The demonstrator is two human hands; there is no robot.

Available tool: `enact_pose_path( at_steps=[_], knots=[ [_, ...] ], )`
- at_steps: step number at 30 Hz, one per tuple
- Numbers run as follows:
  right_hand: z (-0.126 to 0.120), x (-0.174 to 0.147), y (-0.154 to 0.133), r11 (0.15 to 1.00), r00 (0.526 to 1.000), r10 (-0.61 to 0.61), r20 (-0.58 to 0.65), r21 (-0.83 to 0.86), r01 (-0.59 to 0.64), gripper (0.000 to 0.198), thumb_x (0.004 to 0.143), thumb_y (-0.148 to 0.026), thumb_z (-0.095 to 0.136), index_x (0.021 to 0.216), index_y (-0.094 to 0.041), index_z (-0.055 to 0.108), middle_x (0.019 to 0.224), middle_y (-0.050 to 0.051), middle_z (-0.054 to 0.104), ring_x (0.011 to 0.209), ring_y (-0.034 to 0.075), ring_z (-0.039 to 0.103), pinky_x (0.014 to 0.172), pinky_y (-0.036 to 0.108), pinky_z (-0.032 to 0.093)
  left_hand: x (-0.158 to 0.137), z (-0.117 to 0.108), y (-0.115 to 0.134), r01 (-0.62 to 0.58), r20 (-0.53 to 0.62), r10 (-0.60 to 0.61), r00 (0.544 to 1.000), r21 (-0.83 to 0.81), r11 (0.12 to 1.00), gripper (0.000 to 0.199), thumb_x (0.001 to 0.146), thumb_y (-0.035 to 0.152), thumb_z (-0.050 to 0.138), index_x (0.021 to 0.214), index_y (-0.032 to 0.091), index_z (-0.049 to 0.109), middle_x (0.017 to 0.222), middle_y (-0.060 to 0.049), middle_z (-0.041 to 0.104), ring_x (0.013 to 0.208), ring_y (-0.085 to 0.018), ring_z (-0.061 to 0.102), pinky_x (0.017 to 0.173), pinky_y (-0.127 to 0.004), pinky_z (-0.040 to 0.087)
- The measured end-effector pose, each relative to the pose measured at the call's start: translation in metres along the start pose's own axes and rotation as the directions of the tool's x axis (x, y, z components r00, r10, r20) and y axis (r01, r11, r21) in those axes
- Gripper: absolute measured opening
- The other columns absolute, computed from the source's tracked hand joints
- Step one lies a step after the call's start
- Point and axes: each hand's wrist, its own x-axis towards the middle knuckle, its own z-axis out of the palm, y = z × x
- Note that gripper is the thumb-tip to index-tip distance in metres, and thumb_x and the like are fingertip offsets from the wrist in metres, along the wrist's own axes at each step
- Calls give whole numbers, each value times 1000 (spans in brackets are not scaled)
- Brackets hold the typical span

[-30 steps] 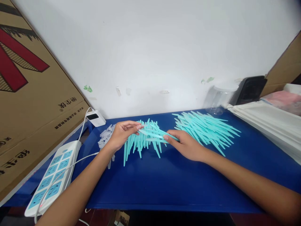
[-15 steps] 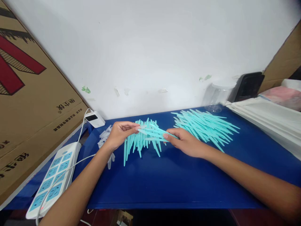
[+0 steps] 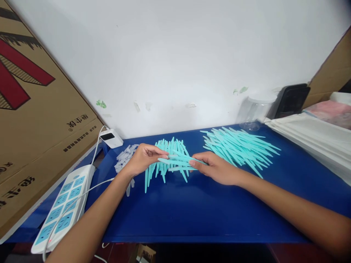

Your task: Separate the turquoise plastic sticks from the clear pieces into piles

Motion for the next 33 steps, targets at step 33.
enact_pose_path(
  at_steps=[33],
  knots=[
    [2, -1, -1, 999, 999, 48, -10, 23, -48, 46, 101, -58, 57, 76, -21, 47, 68, -6, 38, 58, 11, 36, 57, 27, 30, -10, -120, -11, 280, -269, -84, 959, 879, 386, 25, 74, 48, 79, 81, 24, 80, 78, -5, 75, 71, -25, 66, 60, -31, 40]
  ],
)
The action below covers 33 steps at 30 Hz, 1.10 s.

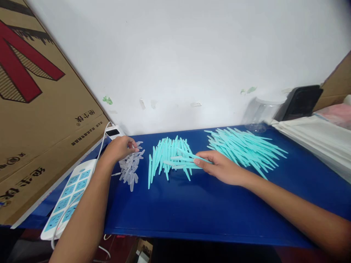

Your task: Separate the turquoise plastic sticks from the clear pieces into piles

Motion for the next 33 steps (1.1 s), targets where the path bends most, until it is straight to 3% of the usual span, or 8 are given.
enact_pose_path(
  at_steps=[5, 9, 14, 18, 23, 25, 28, 33],
  knots=[
    [0, -1, 0, 1000, 1000, -4, 22, -11, 4, 45, 102, -57, 55, 76, -21, 46, 69, -5, 39, 60, 12, 37, 58, 27, 30, 5, 9, 3, -24, 142, 43, 989, -127, 992, 37, 69, 57, 78, 82, 23, 80, 76, -5, 74, 70, -25, 66, 60, -31, 41],
    [-1, -1, 0, 999, 1000, -21, 15, -31, 21, 43, 101, -55, 56, 77, -21, 48, 70, -5, 40, 61, 12, 39, 60, 28, 31, 10, 24, 9, -31, 146, 44, 988, -90, 995, 35, 74, 57, 73, 79, 22, 76, 73, -6, 72, 66, -24, 64, 58, -32, 40],
    [0, -1, -1, 999, 1000, -25, 14, -36, 26, 45, 101, -57, 55, 75, -21, 47, 70, -5, 41, 62, 13, 40, 60, 28, 32, 9, 35, 14, -90, 180, 129, 975, -208, 974, 39, 86, 59, 63, 83, 21, 71, 76, -6, 73, 67, -23, 65, 60, -31, 44],
    [0, 0, -1, 999, 1000, -22, 9, -43, 23, 46, 101, -59, 54, 76, -21, 47, 70, -4, 41, 63, 13, 41, 61, 28, 33, 7, 36, 22, -148, 90, 182, 979, -295, 944, 37, 89, 54, 65, 96, 19, 71, 79, -5, 70, 69, -20, 62, 62, -30, 45],
    [0, 0, -3, 999, 1000, -29, 7, -44, 29, 49, 99, -62, 54, 74, -21, 46, 70, -4, 41, 63, 13, 41, 61, 28, 34, 3, 29, 52, -242, -108, 223, 969, -604, 760, 47, 94, 51, 67, 127, 19, 70, 93, -5, 68, 84, -18, 63, 78, -29, 51],
    [1, 0, -3, 999, 1000, -26, 13, -34, 27, 49, 99, -63, 54, 75, -22, 46, 70, -4, 41, 62, 13, 41, 60, 28, 34, -1, 28, 67, -223, -132, 188, 973, -729, 648, 46, 91, 50, 73, 124, 17, 71, 99, -7, 70, 91, -19, 66, 84, -30, 53],
    [1, 0, -3, 1000, 1000, -21, 22, -15, 22, 49, 99, -62, 55, 75, -22, 46, 70, -4, 41, 62, 13, 41, 59, 28, 34, -6, 32, 84, -169, -108, 149, 983, -848, 502, 47, 83, 48, 83, 115, 16, 73, 97, -9, 75, 86, -20, 70, 82, -31, 57],
    [1, 1, 1, 1000, 1000, -6, 27, 1, 6, 46, 99, -60, 56, 76, -21, 48, 69, -5, 42, 60, 12, 40, 58, 28, 33, -13, 37, 98, -113, -50, 152, 987, -891, 440, 45, 79, 50, 87, 103, 14, 75, 92, -12, 81, 80, -23, 76, 78, -34, 60]
  ],
)
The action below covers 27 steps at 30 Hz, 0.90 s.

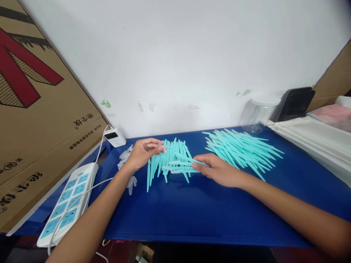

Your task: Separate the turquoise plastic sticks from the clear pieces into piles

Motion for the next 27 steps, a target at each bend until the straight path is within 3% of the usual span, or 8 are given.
enact_pose_path(
  at_steps=[13, 27],
  knots=[
    [0, -1, 2, 1000, 999, 28, 39, 5, -28, 48, 99, -62, 56, 76, -21, 48, 68, -5, 43, 59, 11, 39, 56, 27, 33, -8, 15, 8, -81, 2, 80, 997, 12, 997, 33, 74, 41, 92, 92, 16, 81, 90, -10, 82, 87, -27, 79, 82, -37, 65],
    [1, -1, 1, 999, 999, 29, 41, 43, -30, 48, 98, -63, 58, 76, -21, 49, 68, -5, 45, 59, 11, 41, 56, 27, 35, -8, 13, 7, -64, -8, 65, 998, 20, 998, 32, 76, 41, 91, 94, 17, 81, 91, -10, 82, 86, -27, 79, 81, -37, 66]
  ],
)
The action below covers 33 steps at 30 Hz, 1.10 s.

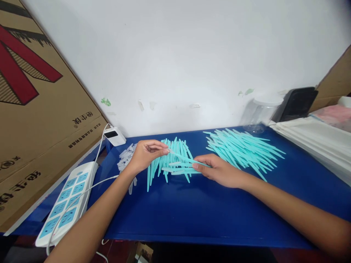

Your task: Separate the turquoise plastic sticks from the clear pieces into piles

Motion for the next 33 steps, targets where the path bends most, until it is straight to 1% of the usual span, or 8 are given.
enact_pose_path(
  at_steps=[4, 10, 15, 19, 22, 25, 29, 33],
  knots=[
    [0, 0, -1, 1000, 1000, -9, 13, -12, 9, 49, 98, -64, 57, 75, -21, 49, 67, -5, 45, 58, 11, 40, 56, 27, 34, -2, 4, 4, 9, 41, -9, 999, -8, 1000, 32, 76, 41, 91, 92, 16, 81, 92, -11, 82, 87, -28, 79, 79, -37, 66],
    [0, -1, -1, 1000, 1000, -7, -12, 10, 7, 51, 97, -67, 57, 77, -21, 50, 68, -5, 45, 58, 11, 39, 55, 27, 34, 0, 0, 3, 9, -10, -8, 1000, 8, 1000, 35, 74, 44, 92, 92, 16, 81, 90, -11, 82, 86, -28, 80, 82, -39, 66],
    [-1, -1, -1, 1000, 1000, -1, -1, 11, 1, 51, 97, -67, 57, 76, -21, 49, 68, -5, 44, 57, 11, 38, 55, 27, 34, -1, 0, 3, 14, 26, -15, 1000, 12, 1000, 32, 74, 42, 92, 91, 17, 83, 88, -10, 82, 85, -28, 80, 79, -38, 66],
    [2, 0, -2, 1000, 999, -21, 25, 17, 21, 51, 98, -64, 57, 73, -21, 47, 66, -5, 42, 57, 10, 38, 55, 27, 33, -4, 8, 2, -3, 43, 2, 999, 24, 1000, 28, 74, 39, 93, 90, 18, 84, 88, -10, 82, 84, -27, 79, 74, -36, 65],
    [6, 0, -1, 998, 999, -31, 29, 57, 30, 52, 99, -62, 57, 71, -21, 44, 63, -6, 38, 55, 10, 32, 53, 27, 28, -7, 19, 2, -13, 59, 11, 998, 27, 1000, 25, 73, 39, 94, 84, 19, 84, 86, -9, 82, 81, -27, 79, 70, -34, 64],
    [8, -1, 0, 995, 999, -29, 22, 92, 27, 52, 99, -62, 58, 71, -21, 43, 61, -7, 35, 54, 9, 29, 52, 27, 24, -9, 27, 2, -16, 57, 15, 998, 12, 1000, 23, 74, 40, 93, 81, 20, 84, 88, -9, 82, 83, -27, 79, 71, -34, 64],
    [8, -1, 1, 997, 999, -27, 20, 79, 26, 52, 100, -61, 57, 70, -21, 42, 62, -7, 36, 54, 9, 30, 52, 28, 25, -10, 31, 2, -17, 70, 16, 997, 5, 1000, 23, 76, 41, 92, 82, 20, 84, 89, -9, 82, 84, -27, 79, 73, -35, 64],
    [7, 0, 0, 998, 998, -40, 51, 56, 37, 52, 101, -62, 54, 72, -21, 39, 66, -6, 35, 58, 10, 32, 55, 27, 28, -11, 32, 1, -26, 54, 25, 998, 13, 1000, 25, 75, 41, 92, 84, 19, 84, 87, -9, 82, 81, -26, 78, 73, -35, 64]
  ],
)
